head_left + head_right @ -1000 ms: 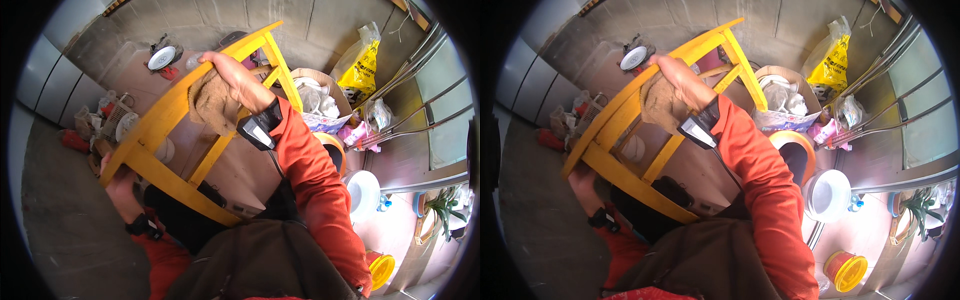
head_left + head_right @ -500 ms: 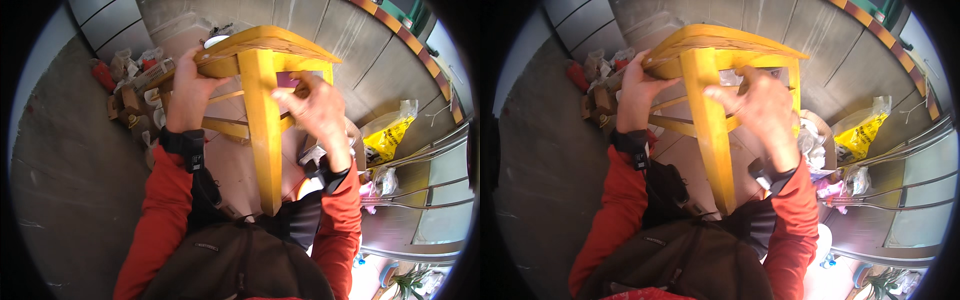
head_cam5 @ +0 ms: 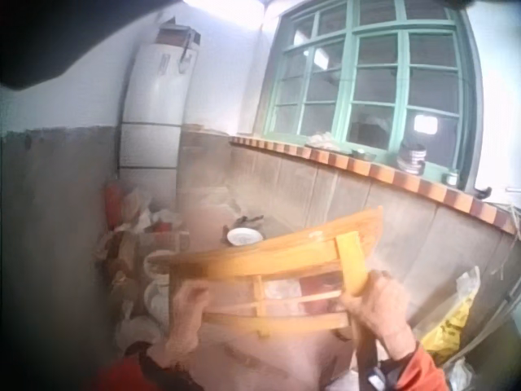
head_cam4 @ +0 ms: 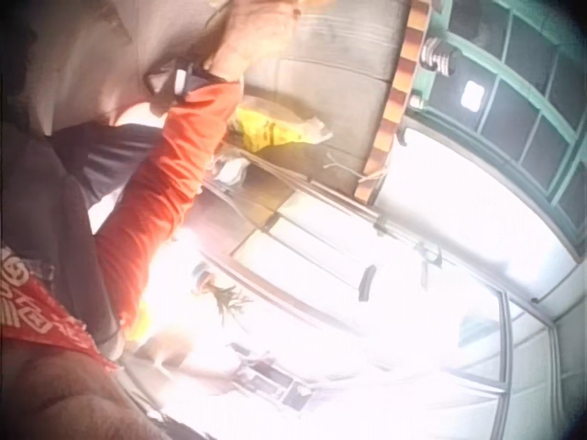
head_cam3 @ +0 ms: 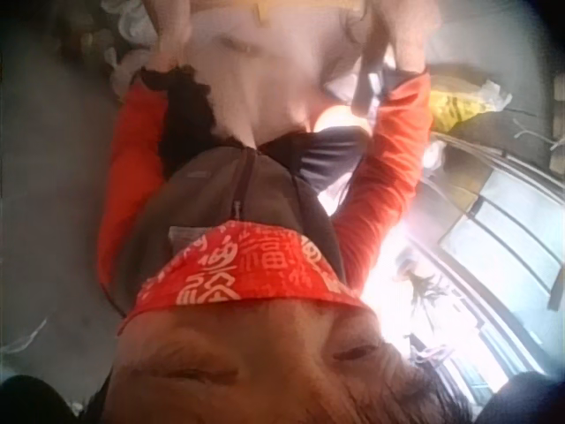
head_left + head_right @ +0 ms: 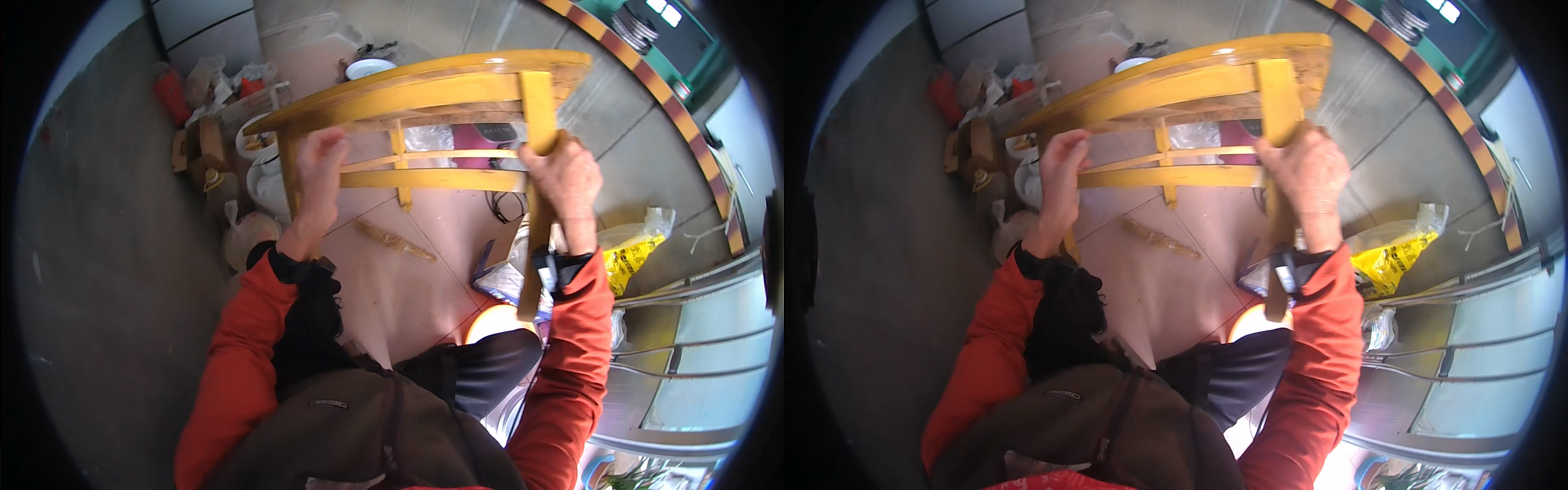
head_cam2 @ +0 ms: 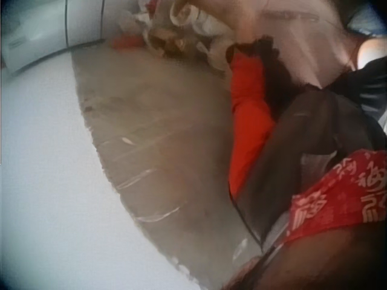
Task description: The person sands a yellow wooden stool with sandpaper, working on the legs and underside while seated on the floor. They reposition the stool multiple times to access different areas and finish by wiping the stool with a cloth.
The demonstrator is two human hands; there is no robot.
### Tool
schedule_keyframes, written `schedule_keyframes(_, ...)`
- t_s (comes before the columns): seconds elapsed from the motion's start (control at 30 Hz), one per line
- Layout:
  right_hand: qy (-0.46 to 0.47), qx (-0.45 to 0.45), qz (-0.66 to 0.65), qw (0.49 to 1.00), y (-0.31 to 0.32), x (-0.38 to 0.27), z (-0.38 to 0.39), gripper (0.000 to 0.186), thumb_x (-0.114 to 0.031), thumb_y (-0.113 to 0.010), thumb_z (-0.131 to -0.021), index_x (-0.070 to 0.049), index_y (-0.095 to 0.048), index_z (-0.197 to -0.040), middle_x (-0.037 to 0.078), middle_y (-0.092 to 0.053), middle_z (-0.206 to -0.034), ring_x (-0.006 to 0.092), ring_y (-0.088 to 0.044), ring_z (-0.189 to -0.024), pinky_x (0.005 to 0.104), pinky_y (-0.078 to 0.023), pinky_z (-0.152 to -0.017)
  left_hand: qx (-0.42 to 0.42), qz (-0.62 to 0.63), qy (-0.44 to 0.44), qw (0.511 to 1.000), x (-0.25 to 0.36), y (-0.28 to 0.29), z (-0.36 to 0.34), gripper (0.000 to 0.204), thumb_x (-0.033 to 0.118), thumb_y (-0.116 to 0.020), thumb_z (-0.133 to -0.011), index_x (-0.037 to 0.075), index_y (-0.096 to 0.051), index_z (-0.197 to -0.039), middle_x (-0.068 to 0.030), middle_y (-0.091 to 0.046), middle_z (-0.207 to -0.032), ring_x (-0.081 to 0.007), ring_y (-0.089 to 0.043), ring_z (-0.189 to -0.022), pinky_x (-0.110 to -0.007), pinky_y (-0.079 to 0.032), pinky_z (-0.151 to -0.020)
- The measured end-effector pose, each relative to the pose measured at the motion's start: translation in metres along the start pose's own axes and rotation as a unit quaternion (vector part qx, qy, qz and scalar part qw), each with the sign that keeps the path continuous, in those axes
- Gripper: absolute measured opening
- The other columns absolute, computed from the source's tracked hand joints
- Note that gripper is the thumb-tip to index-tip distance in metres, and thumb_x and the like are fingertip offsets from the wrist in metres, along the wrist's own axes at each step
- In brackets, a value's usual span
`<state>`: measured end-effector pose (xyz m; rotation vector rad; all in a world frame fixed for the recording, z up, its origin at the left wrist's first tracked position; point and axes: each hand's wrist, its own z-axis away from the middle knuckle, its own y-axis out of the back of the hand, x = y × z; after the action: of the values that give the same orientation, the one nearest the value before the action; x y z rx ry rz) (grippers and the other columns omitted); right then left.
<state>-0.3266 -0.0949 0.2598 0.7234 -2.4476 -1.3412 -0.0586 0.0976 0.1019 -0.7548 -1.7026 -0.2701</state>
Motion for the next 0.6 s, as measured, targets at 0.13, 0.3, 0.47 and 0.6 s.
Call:
schedule_keyframes(0.13, -0.003, 0.0, -0.019, 1.0, -0.003, 0.017, -0.018, 0.057, -0.054, -0.073, -0.074, -0.003, -0.07, -0.1, 0.019, -0.073, -0.099, 0.0378, -0.071, -0.092, 0.0457, -0.056, -0.081, 0.286, -0.352, -0.074, 0.888, -0.061, 0.072, -0.027, 0.064, 0.028, -0.079, -0.085, 0.002, -0.048, -0.135, -0.0156, -0.057, -0.127, -0.0277, -0.057, -0.118, -0.04, -0.047, -0.098)
schedule_keyframes(0.3, -0.03, -0.041, -0.029, 0.998, 0.002, 0.022, -0.023, 0.058, -0.054, -0.071, -0.076, -0.003, -0.069, -0.103, 0.02, -0.072, -0.104, 0.038, -0.069, -0.1, 0.0462, -0.053, -0.085, 0.154, -0.152, 0.117, 0.969, -0.107, 0.103, -0.059, 0.074, 0.035, -0.084, -0.081, 0.0, -0.047, -0.136, -0.0157, -0.057, -0.13, -0.0254, -0.06, -0.112, -0.037, -0.048, -0.095)
schedule_keyframes(0.47, -0.052, -0.045, -0.022, 0.997, -0.003, 0.029, -0.027, 0.053, -0.047, -0.069, -0.077, -0.003, -0.068, -0.107, 0.02, -0.072, -0.105, 0.0391, -0.069, -0.1, 0.0463, -0.052, -0.087, 0.054, -0.035, 0.127, 0.99, -0.123, 0.12, -0.083, 0.052, 0.027, -0.082, -0.083, 0.002, -0.058, -0.122, -0.0105, -0.067, -0.107, -0.0194, -0.065, -0.097, -0.032, -0.052, -0.081)
schedule_keyframes(0.6, -0.035, -0.021, -0.045, 0.998, -0.017, 0.047, -0.034, 0.048, -0.04, -0.069, -0.077, -0.003, -0.068, -0.108, 0.02, -0.072, -0.104, 0.0393, -0.069, -0.099, 0.0464, -0.052, -0.087, -0.004, 0.069, 0.172, 0.983, -0.134, 0.115, -0.093, 0.026, 0.02, -0.079, -0.084, 0.004, -0.067, -0.101, -0.0044, -0.068, -0.082, -0.0157, -0.065, -0.076, -0.029, -0.05, -0.069)
